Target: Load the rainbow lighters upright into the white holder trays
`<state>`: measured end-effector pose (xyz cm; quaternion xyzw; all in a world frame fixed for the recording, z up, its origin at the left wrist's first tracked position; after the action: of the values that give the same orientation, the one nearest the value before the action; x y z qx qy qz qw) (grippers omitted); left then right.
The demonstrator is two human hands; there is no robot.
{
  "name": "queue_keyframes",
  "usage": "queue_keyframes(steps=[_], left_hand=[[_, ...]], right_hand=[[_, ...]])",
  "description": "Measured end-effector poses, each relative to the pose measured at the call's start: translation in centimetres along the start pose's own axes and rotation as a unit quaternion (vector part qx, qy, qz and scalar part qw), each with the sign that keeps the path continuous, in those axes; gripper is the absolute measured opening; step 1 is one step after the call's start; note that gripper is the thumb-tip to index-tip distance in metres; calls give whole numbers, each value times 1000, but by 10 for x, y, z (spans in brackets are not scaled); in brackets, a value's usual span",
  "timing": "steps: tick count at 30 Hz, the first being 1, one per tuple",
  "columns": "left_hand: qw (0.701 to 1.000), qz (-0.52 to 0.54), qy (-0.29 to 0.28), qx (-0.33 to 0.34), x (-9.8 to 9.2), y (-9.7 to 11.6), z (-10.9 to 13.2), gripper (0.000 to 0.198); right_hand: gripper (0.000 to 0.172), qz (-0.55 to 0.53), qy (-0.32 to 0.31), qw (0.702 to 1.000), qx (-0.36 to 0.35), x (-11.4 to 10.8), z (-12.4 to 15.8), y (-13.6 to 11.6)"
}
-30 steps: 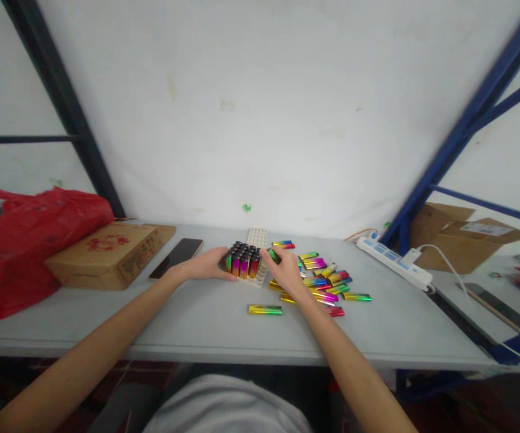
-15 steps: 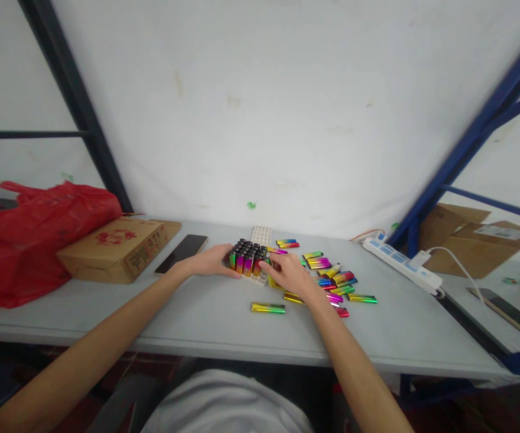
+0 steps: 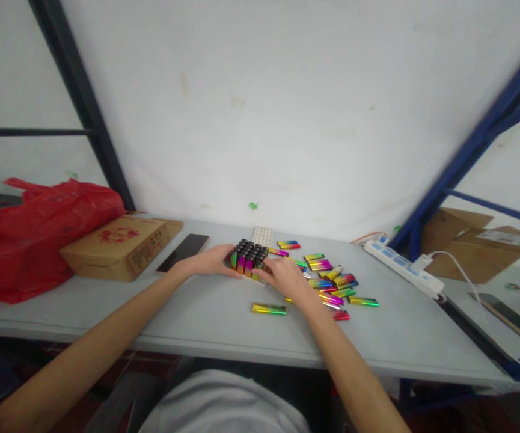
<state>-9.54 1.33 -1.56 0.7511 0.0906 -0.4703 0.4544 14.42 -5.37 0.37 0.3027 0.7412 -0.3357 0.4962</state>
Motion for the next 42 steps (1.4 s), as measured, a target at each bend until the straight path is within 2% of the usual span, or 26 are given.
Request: queue_keyframes(steps=[4, 7, 10, 14, 18, 24, 30, 33, 36, 42], left_hand=[[1000, 9, 0, 1, 0, -1, -1, 74], [1000, 3, -8, -2, 0, -1, -2, 72], [1000, -16, -5, -8, 0, -2, -2, 74], [999, -38, -3, -26, -1, -4, -1, 76], [998, -43, -3, -35, -1, -6, -1, 76], [999, -34, -1, -25, -1, -6, -2, 78], [1000, -16, 2, -26, -2, -1, -1, 77], [999, -21, 1, -32, -2, 1, 0, 77], [997, -53, 4, -48, -2, 0, 0, 76], [998, -56, -11, -41, -3, 3, 0, 77]], right_hand=[[51, 14, -15, 1000, 12, -3, 2, 1], [56, 18, 42, 998, 32, -13, 7, 15], [50, 28, 91, 993, 71, -21, 12, 44], [41, 44, 100, 988, 110, -19, 16, 85], [27, 48, 111, 987, 109, -11, 16, 105], [23, 33, 95, 992, 78, 0, 15, 104], [44, 4, 75, 997, 24, 7, 13, 90], [49, 7, 33, 999, 2, 11, 9, 77], [48, 20, 13, 1000, 18, 11, 6, 69], [42, 11, 46, 994, 100, 4, 11, 77]])
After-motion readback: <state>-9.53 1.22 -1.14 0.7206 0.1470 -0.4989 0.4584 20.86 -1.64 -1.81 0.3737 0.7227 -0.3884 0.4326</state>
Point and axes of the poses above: each hand's wrist, its own z-axis away from the middle knuckle, its own x-axis out of the palm, y = z × x, the point moved 2 cm from there along -z, towards the middle knuckle
